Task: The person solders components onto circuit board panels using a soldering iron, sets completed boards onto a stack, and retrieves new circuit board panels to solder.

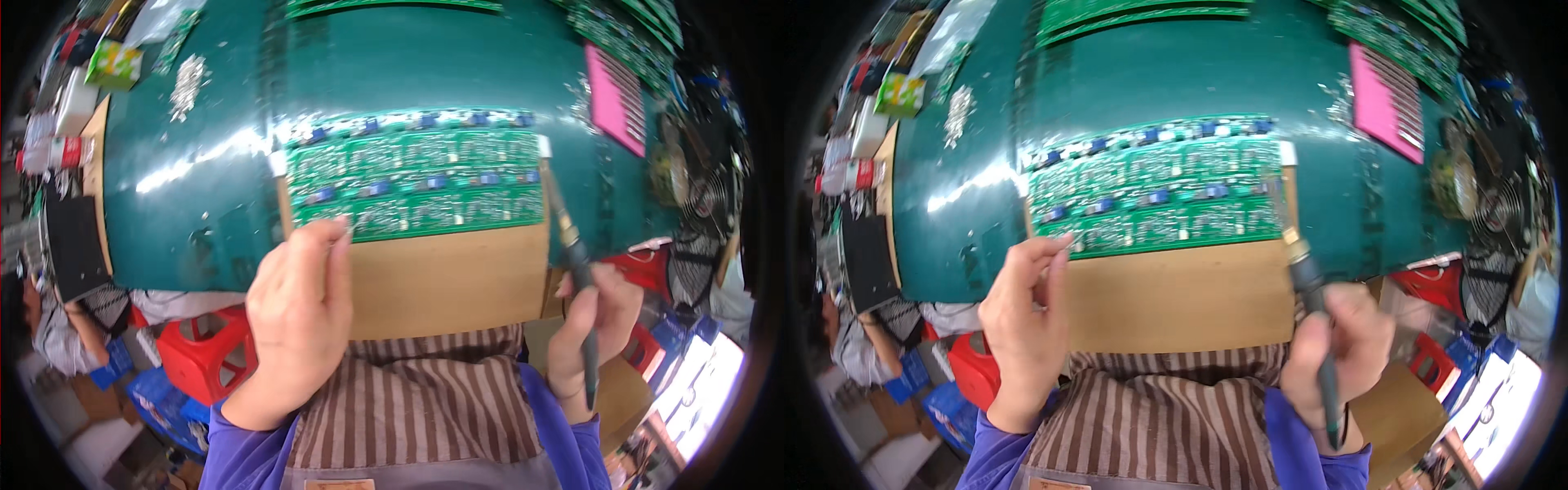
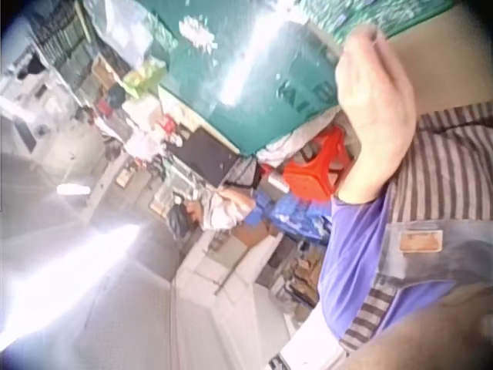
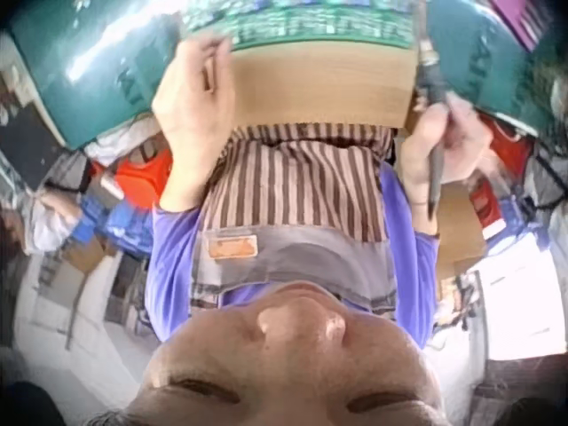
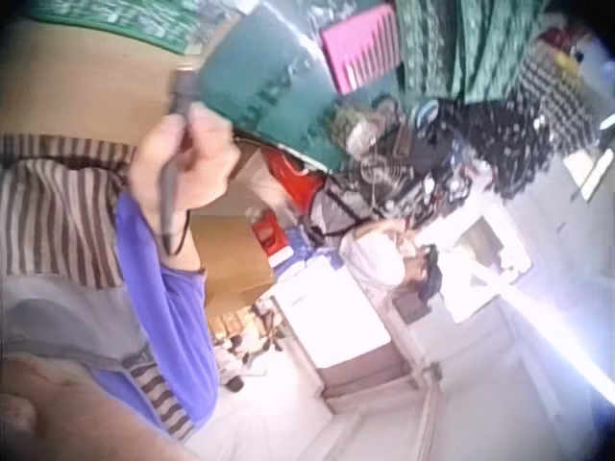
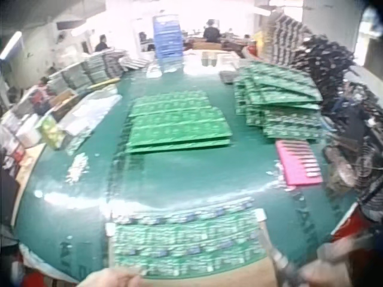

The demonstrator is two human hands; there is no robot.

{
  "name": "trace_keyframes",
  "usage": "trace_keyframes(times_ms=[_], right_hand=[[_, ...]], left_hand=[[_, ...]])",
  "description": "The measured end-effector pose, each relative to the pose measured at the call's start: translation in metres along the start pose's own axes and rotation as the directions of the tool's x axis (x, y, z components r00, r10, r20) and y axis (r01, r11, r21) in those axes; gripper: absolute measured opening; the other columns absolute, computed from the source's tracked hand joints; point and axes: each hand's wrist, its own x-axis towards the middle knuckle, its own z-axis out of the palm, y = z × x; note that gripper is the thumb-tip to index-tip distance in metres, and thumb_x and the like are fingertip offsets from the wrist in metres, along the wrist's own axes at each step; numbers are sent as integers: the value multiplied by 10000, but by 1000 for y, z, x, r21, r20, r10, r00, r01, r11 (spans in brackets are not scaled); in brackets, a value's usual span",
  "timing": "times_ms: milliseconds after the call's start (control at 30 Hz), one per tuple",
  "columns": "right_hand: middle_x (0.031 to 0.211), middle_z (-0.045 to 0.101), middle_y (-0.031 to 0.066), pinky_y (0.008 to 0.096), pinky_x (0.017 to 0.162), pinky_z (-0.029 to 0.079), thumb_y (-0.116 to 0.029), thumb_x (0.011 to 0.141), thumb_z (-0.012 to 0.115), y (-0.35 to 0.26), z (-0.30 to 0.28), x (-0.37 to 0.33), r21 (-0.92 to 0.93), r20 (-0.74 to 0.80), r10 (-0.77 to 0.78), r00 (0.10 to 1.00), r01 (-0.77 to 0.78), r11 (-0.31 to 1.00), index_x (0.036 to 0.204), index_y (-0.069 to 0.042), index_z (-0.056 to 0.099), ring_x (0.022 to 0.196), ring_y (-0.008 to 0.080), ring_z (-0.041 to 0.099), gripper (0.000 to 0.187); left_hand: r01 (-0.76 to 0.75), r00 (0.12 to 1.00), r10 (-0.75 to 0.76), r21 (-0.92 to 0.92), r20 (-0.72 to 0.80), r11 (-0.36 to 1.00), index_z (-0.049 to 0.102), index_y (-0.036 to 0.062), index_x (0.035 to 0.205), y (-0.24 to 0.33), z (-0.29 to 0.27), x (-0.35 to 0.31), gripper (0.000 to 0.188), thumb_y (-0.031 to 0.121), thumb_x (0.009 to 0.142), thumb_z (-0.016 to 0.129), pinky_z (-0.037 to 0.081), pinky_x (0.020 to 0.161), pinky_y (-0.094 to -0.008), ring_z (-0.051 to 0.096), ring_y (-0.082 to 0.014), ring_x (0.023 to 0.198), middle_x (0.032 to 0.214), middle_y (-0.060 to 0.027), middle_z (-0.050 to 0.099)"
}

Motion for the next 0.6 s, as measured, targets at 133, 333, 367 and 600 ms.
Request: trace_keyframes(times_ms=[133,333,367,600], right_hand=[[689,612,149,332,539,494,-3,751,633,-20,34,8,144,258,-277,926,246,958,948,43,544,566,241,595,221],[691,612,114,319,518,497,1,723,679,-35,52,7,135,398,-269,877,234,963,914,21,568,561,240,604,221],[693,612,113,317,518,496,5,721,678,-36,53,7,126,415,-269,869,237,963,911,21,568,564,241,605,220],[714,614,117,315,513,494,17,705,689,-36,57,5,115,446,-258,857,231,966,906,31,571,564,239,602,233]], left_hand=[[-23,1000,22,53,11,998,616,41,984,-8,-2,-9,211,-17,797,695,455,563,-347,568,-235,592,763,-77,647],[-47,998,45,46,44,998,637,31,907,-16,-4,-13,149,-21,784,703,474,528,-284,587,-167,566,845,-88,702],[-61,997,60,51,38,997,639,34,895,-16,-4,-13,145,-15,778,709,473,525,-288,590,-176,564,822,-84,700],[-125,990,130,97,-52,987,671,53,893,-20,6,-13,182,19,730,744,384,424,-300,463,-161,434,584,-28,568]])
